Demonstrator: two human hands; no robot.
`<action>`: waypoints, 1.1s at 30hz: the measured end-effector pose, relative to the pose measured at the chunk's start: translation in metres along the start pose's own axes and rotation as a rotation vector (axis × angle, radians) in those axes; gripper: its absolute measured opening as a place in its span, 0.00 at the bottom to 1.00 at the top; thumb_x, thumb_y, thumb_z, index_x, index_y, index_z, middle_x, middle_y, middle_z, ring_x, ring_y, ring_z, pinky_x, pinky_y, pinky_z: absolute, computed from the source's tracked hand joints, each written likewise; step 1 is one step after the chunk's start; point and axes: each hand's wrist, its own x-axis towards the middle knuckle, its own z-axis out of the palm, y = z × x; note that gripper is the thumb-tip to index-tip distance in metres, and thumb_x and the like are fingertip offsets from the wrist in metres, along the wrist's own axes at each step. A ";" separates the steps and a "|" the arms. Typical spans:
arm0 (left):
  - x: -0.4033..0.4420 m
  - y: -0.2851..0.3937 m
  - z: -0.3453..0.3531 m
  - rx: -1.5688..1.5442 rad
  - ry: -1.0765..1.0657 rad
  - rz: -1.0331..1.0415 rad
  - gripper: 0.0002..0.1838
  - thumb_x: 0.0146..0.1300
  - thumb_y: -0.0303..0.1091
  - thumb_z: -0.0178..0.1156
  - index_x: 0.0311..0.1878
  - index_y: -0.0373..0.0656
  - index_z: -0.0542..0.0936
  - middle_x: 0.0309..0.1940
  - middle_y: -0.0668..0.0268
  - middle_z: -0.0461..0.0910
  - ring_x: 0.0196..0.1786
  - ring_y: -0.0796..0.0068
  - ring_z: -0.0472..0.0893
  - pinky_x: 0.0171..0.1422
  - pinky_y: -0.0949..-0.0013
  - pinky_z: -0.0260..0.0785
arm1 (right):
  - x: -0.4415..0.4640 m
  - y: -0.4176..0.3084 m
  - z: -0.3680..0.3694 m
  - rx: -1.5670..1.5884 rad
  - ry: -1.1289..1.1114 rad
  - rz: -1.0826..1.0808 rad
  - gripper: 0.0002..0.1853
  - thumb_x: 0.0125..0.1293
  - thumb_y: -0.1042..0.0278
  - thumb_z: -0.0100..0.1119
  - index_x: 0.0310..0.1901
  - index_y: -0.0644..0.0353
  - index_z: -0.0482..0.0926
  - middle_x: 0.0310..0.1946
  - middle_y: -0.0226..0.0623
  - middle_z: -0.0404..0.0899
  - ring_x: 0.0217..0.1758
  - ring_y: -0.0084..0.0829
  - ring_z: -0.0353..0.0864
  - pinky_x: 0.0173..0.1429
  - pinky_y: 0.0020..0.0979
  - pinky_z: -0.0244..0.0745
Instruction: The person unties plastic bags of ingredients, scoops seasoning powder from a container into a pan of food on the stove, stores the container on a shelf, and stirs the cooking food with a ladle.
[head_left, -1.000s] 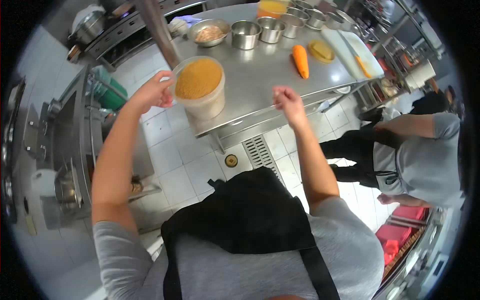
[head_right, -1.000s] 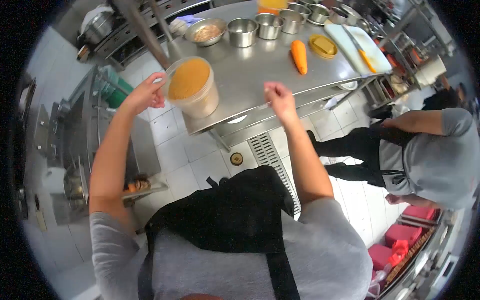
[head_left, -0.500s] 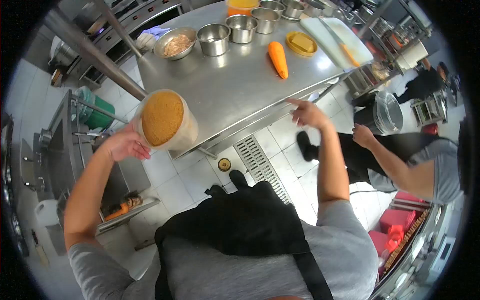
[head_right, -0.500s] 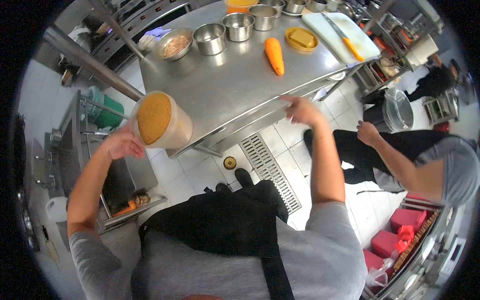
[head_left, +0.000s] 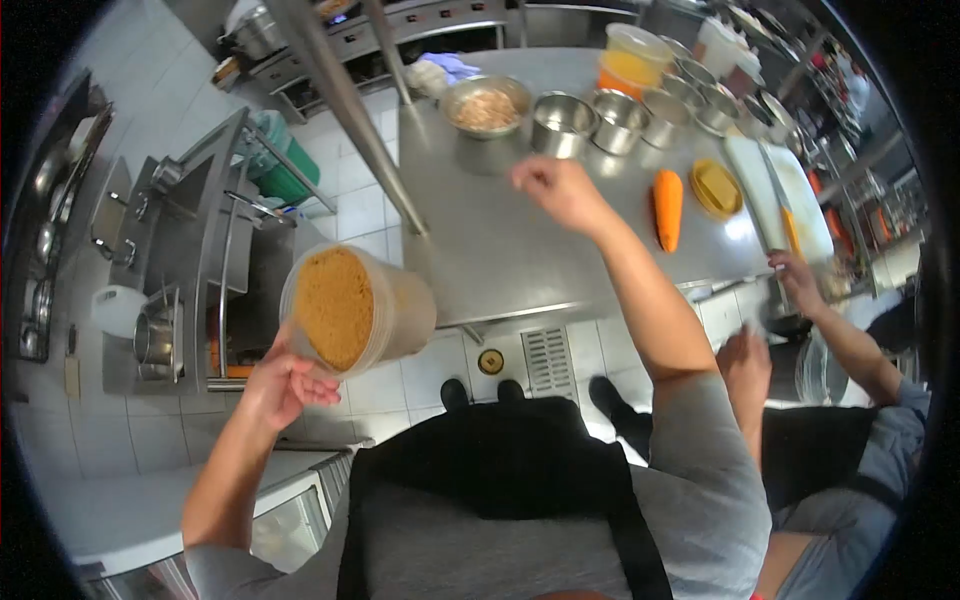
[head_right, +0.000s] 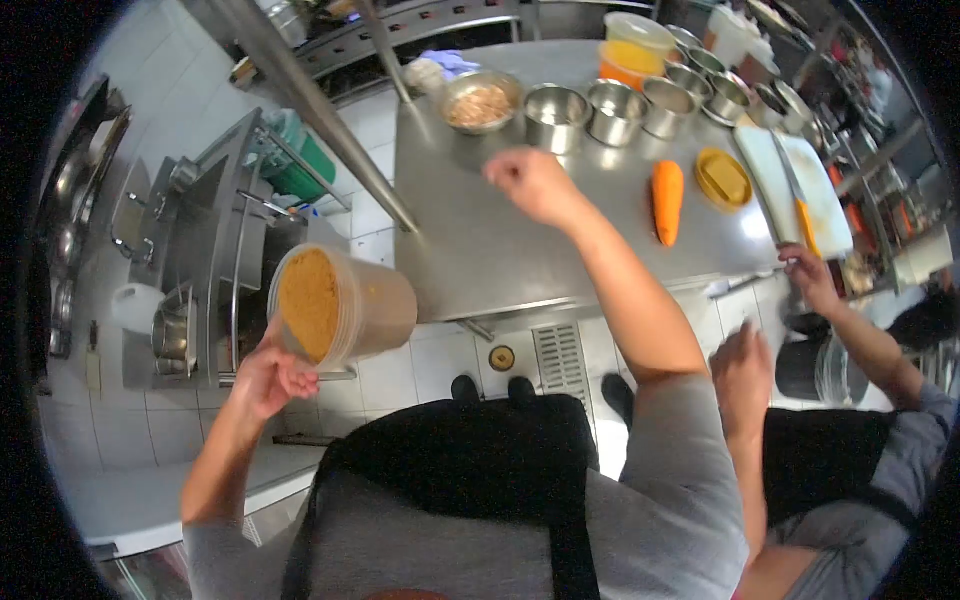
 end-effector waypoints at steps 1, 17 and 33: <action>-0.013 0.003 -0.005 -0.042 0.032 0.005 0.44 0.53 0.27 0.47 0.72 0.58 0.40 0.27 0.49 0.81 0.26 0.57 0.83 0.29 0.60 0.79 | 0.040 0.007 0.009 -0.003 0.097 -0.082 0.10 0.59 0.65 0.56 0.37 0.60 0.82 0.34 0.44 0.82 0.37 0.42 0.82 0.42 0.36 0.75; -0.002 -0.083 -0.180 -0.381 0.619 0.108 0.43 0.45 0.23 0.48 0.68 0.52 0.46 0.32 0.46 0.78 0.21 0.57 0.81 0.20 0.63 0.79 | 0.371 0.114 0.162 -0.666 0.000 0.234 0.31 0.57 0.43 0.54 0.58 0.52 0.71 0.64 0.43 0.59 0.69 0.45 0.54 0.67 0.51 0.53; 0.022 -0.071 -0.227 -0.289 0.413 0.145 0.35 0.55 0.26 0.50 0.67 0.50 0.52 0.41 0.52 0.76 0.27 0.66 0.81 0.26 0.69 0.79 | 0.089 -0.060 -0.067 -0.397 0.525 0.111 0.17 0.52 0.75 0.60 0.46 0.63 0.76 0.38 0.37 0.80 0.41 0.25 0.78 0.48 0.26 0.72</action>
